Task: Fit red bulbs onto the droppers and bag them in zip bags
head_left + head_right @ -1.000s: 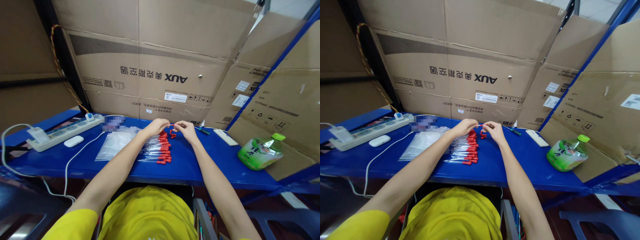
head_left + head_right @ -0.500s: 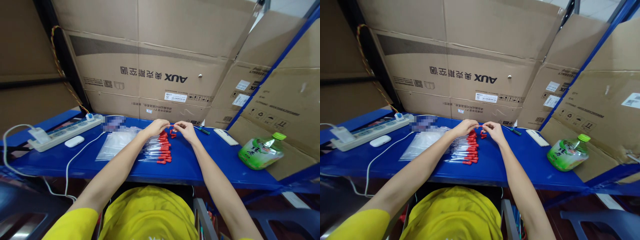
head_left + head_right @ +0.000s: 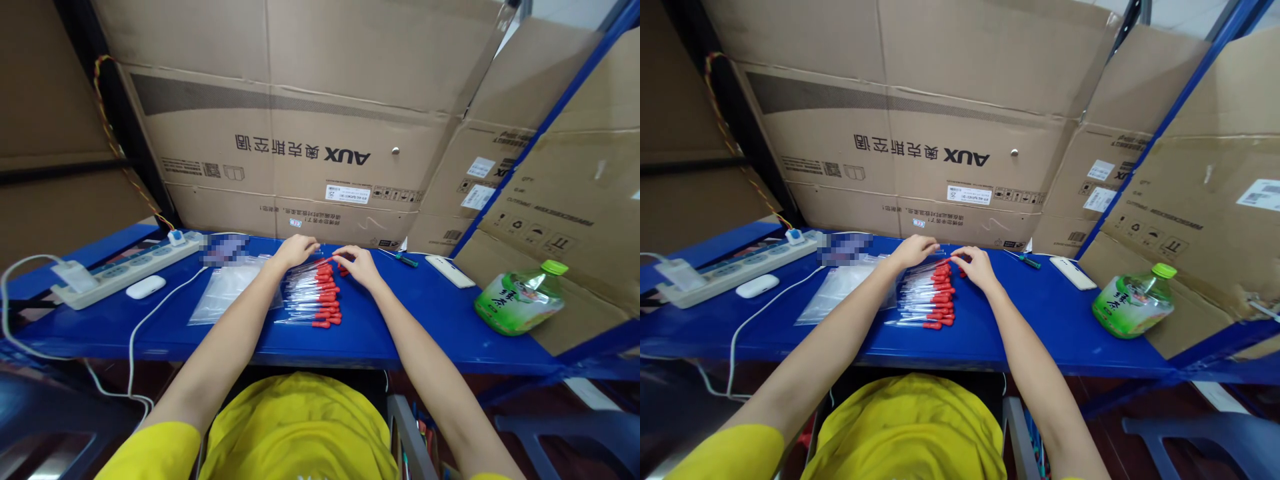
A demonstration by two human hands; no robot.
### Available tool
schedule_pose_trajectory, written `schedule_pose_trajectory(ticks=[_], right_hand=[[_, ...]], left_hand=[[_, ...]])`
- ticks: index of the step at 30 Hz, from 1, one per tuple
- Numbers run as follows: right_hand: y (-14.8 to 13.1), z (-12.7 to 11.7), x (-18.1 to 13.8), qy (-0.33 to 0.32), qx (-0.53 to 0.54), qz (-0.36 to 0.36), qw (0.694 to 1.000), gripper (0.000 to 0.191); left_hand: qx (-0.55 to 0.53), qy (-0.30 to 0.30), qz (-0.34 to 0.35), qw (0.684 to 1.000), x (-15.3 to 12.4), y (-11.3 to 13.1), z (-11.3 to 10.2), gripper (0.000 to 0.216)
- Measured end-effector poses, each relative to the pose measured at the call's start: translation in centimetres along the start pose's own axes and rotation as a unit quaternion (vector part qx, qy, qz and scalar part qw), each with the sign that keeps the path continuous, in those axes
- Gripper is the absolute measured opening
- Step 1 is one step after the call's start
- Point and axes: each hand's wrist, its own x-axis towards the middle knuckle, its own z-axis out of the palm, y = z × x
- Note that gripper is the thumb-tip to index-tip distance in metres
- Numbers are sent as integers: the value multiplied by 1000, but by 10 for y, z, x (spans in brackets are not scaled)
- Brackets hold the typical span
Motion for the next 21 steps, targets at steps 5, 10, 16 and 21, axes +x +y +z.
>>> schedule_pose_trajectory(ticks=[5, 10, 16, 21], right_hand=[[-2, 10, 0, -29, -71, -2, 997, 15], [2, 13, -1, -49, -100, 2, 994, 21], [13, 9, 0, -25, -125, 21, 992, 29], [34, -8, 1, 32, -210, 69, 975, 26]], left_hand=[[23, -72, -8, 997, -2, -15, 11, 20], [70, 26, -49, 996, -4, -16, 13, 23], [101, 13, -78, 992, -8, -24, 21, 21], [98, -7, -74, 992, -7, -30, 29, 16]])
